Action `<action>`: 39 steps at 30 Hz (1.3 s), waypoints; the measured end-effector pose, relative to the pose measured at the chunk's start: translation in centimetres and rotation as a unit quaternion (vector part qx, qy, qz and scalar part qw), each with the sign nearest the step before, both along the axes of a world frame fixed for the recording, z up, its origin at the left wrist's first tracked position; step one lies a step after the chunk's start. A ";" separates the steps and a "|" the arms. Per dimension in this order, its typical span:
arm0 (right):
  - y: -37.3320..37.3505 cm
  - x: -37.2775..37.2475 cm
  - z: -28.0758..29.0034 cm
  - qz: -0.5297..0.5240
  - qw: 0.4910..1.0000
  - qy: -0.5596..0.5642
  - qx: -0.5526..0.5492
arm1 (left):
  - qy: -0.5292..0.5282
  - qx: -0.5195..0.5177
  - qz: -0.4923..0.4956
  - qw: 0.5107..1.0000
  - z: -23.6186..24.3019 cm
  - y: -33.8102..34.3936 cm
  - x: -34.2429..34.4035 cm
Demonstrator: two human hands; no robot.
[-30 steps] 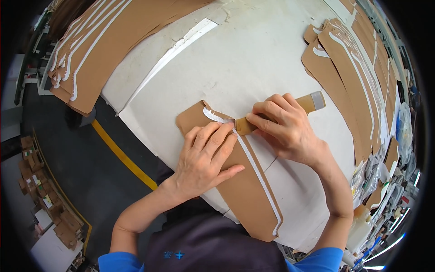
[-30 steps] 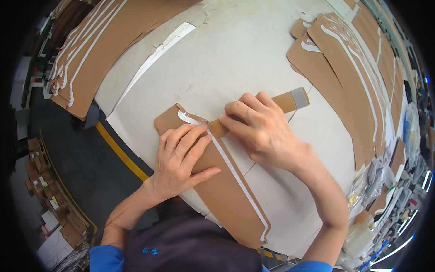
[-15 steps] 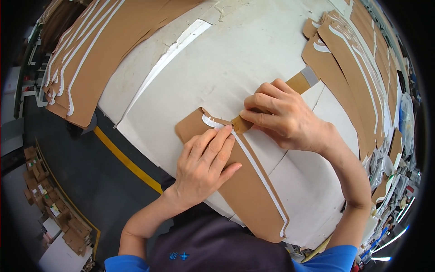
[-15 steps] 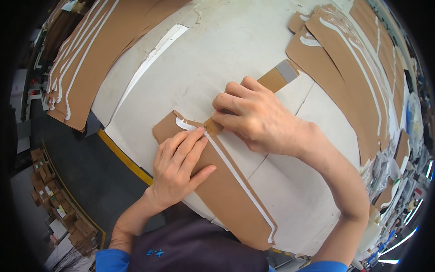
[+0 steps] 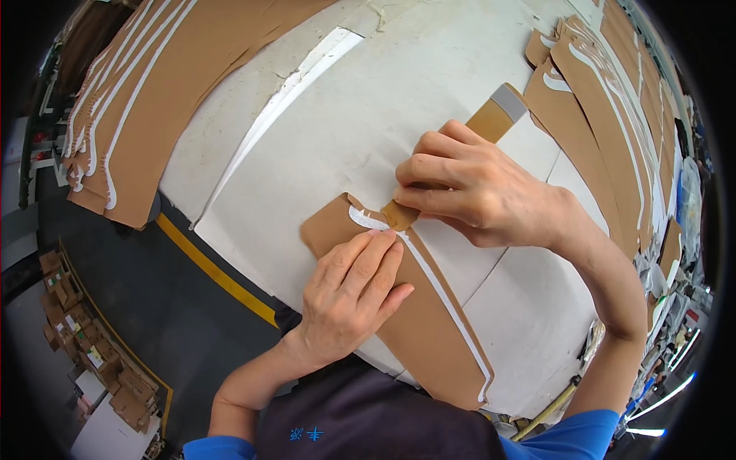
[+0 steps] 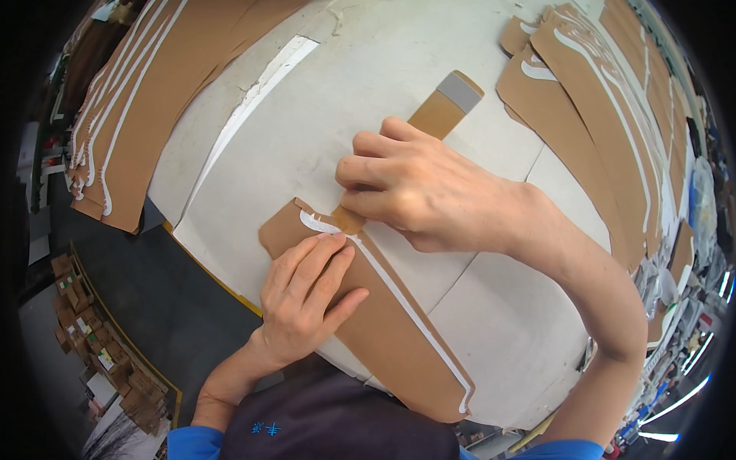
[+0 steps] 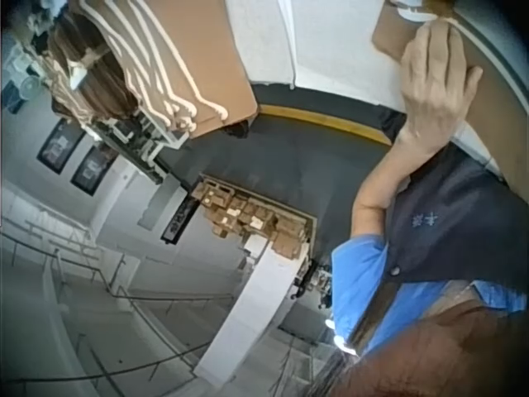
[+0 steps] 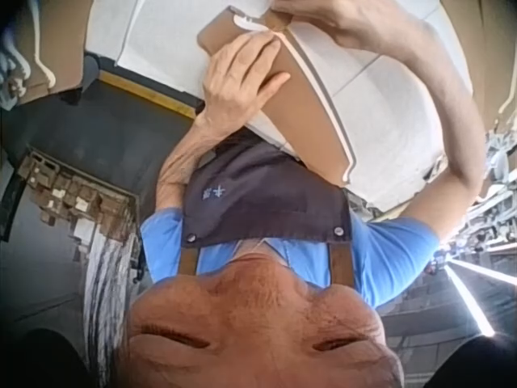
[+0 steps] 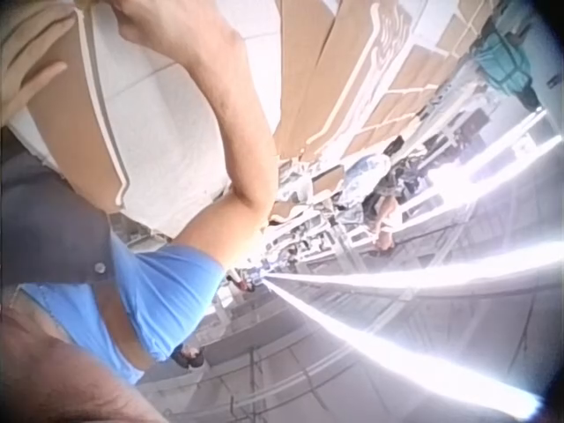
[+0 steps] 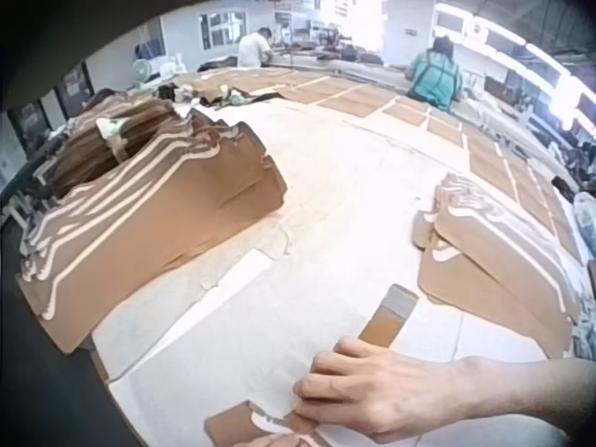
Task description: Folding and pressing the edges of leather strips using an adhesive backing and a hand tool.
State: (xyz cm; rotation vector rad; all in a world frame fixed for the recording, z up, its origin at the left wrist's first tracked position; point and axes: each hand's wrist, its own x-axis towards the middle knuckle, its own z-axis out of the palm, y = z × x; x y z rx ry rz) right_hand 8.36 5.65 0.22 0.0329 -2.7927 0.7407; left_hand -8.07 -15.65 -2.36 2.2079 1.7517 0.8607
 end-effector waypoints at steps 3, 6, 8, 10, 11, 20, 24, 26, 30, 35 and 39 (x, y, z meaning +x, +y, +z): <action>0.2 -0.6 -0.1 0.010 1.000 -0.006 0.002 | -0.005 0.001 -0.001 1.000 0.0 0.0 0.0; 0.1 -1.3 -0.3 0.002 1.000 0.007 -0.017 | -0.014 0.008 -0.007 1.000 -0.1 0.2 0.0; 0.0 -1.2 -0.2 -0.008 0.999 0.020 -0.030 | -0.015 0.018 -0.012 1.000 -0.4 0.1 0.0; -0.1 -0.9 0.1 -0.084 0.994 0.058 -0.037 | -0.024 0.016 0.000 1.000 -0.6 -0.2 -0.2; -0.5 0.1 0.6 -0.088 0.994 0.057 -0.031 | -0.025 0.023 -0.005 0.999 -0.4 -0.1 -0.2; -14.0 18.7 0.8 -0.526 0.842 -0.006 -0.123 | 0.068 0.045 -0.075 0.994 -0.1 0.9 -0.8; -17.9 21.3 1.8 -0.605 0.792 -0.069 0.039 | 0.072 0.061 -0.126 0.988 -0.1 1.6 -1.5; -18.2 20.7 2.3 -0.584 0.782 -0.103 0.190 | 0.081 0.066 -0.130 0.986 0.0 1.6 -1.8; -17.2 15.7 1.5 -0.518 0.854 -0.001 0.045 | 0.110 0.077 -0.123 0.983 0.3 1.5 -2.0; -15.9 7.8 -0.2 -0.396 0.917 0.044 -0.021 | 0.149 0.089 -0.141 0.975 0.3 2.3 -2.2; -16.0 5.5 -0.8 -0.358 0.933 0.035 -0.009 | 0.140 0.074 -0.200 0.967 0.3 3.5 -3.7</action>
